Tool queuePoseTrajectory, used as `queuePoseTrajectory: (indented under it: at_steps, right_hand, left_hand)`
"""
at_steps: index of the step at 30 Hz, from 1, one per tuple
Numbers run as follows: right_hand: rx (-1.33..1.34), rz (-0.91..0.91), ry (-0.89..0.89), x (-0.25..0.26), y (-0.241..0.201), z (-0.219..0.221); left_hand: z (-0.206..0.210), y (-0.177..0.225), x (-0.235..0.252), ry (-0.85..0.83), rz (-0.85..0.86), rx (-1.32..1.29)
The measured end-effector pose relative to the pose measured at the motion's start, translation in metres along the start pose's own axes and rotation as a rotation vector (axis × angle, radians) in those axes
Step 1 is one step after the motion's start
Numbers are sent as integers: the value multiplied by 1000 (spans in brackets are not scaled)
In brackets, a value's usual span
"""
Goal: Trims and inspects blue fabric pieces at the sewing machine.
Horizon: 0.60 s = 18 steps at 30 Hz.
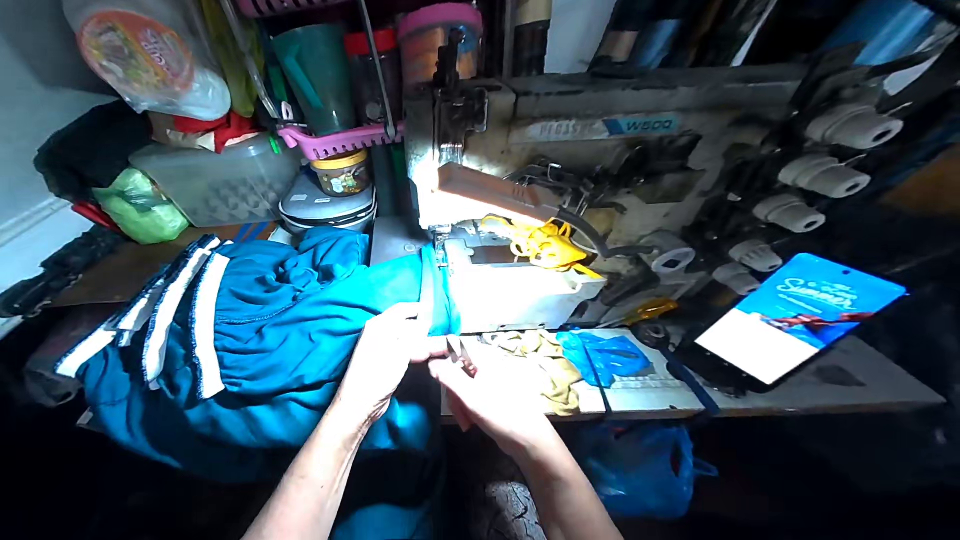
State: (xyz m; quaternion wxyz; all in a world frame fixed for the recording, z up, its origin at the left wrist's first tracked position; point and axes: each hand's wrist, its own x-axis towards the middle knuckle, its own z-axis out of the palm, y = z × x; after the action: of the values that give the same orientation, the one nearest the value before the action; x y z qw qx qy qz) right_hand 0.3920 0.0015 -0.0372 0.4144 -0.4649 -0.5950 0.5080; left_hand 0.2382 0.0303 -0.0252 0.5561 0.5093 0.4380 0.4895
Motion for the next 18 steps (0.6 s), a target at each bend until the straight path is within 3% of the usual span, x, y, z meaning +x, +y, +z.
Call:
queuePoseTrajectory:
  at_steps: [4,7,11,14,18]
  right_hand:
    - [316,67,180,3,-2,-1]
    - [439,110,5,4,5,2]
    - [212,20,-186,2,7,6]
    - [102,-43,-74,0,4,0]
    - [178,-26,183,7,3,-8]
  left_hand:
    - [1,-1,-4,21,-62,-153]
    - [1,-5,-5,-9,-52,-145]
    - [2,-1,-3,30,-80,-73]
    - [4,2,-2,107,-113,-74]
    - [2,-2,-5,82,-71,8]
